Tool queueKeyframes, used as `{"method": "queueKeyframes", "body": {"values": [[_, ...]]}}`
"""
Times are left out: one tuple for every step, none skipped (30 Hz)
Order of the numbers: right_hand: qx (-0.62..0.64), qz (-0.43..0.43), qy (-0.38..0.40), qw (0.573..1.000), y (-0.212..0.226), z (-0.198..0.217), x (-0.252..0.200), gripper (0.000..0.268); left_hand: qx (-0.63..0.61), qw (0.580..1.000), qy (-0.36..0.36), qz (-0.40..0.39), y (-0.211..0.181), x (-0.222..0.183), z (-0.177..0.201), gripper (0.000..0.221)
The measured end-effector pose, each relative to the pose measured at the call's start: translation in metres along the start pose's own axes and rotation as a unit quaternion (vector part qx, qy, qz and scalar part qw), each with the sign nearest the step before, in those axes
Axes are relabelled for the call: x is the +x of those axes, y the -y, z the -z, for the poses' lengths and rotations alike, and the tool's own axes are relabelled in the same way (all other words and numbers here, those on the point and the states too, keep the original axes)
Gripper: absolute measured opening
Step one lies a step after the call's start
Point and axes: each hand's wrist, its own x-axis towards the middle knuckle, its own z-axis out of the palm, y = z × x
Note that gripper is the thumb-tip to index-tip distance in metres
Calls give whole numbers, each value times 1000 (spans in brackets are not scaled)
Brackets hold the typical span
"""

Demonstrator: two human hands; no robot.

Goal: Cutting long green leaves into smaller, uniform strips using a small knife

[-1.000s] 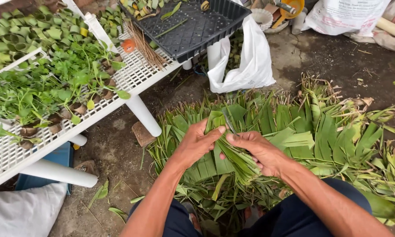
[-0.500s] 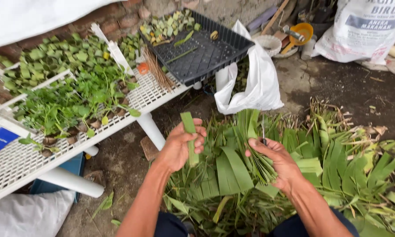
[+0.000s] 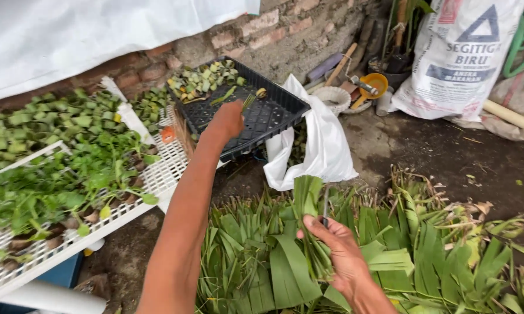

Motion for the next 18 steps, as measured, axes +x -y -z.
{"method": "queueKeyframes", "body": {"values": [[-70,17,-27,997,-1,-2,4,18,54,997,32,45,7,12,-17,43],[-138,33,-52,988,-1,-5,8,17,110,988,62,88,13,24,-33,43],[-136,33,-58,988,1,-4,10,17,110,988,67,83,0,14,-30,43],[-145,25,-63,987,2,-4,12,19,107,988,55,98,-10,1,-26,41],[-153,16,-68,986,2,-4,13,21,104,987,44,114,-20,-12,-22,42],[-150,13,-71,986,2,-2,13,21,107,987,49,113,-12,-17,-27,42],[-144,15,-71,987,2,-1,12,20,189,976,-104,18,-4,-22,-31,40],[-136,20,-70,988,4,-1,11,20,264,927,-255,-81,3,-25,-32,43],[-131,20,-72,989,5,-1,9,20,266,926,-253,-85,-23,-65,-30,43],[-134,38,-48,989,6,-1,7,18,91,945,-277,-146,-49,-104,-27,36],[-136,56,-25,989,6,-1,5,17,-87,932,-289,-202,-74,-145,-24,37],[-132,58,-25,989,7,-1,3,17,-85,932,-288,-206,-93,-176,-25,37],[-134,67,-23,988,6,-2,1,17,-259,953,-144,-65,-110,-209,-25,37],[-139,73,-19,987,5,-2,-2,17,-415,906,11,86,-126,-244,-27,38],[-138,71,-19,988,2,-4,-8,17,-415,906,10,87,-126,-254,-39,38],[-145,83,-2,986,1,-6,-13,16,-463,876,44,129,-126,-264,-51,43],[-152,94,15,984,-1,-8,-17,15,-508,841,78,169,-126,-274,-64,55],[-154,90,18,984,-3,-9,-22,15,-509,840,75,173,-116,-274,-84,55]]}}
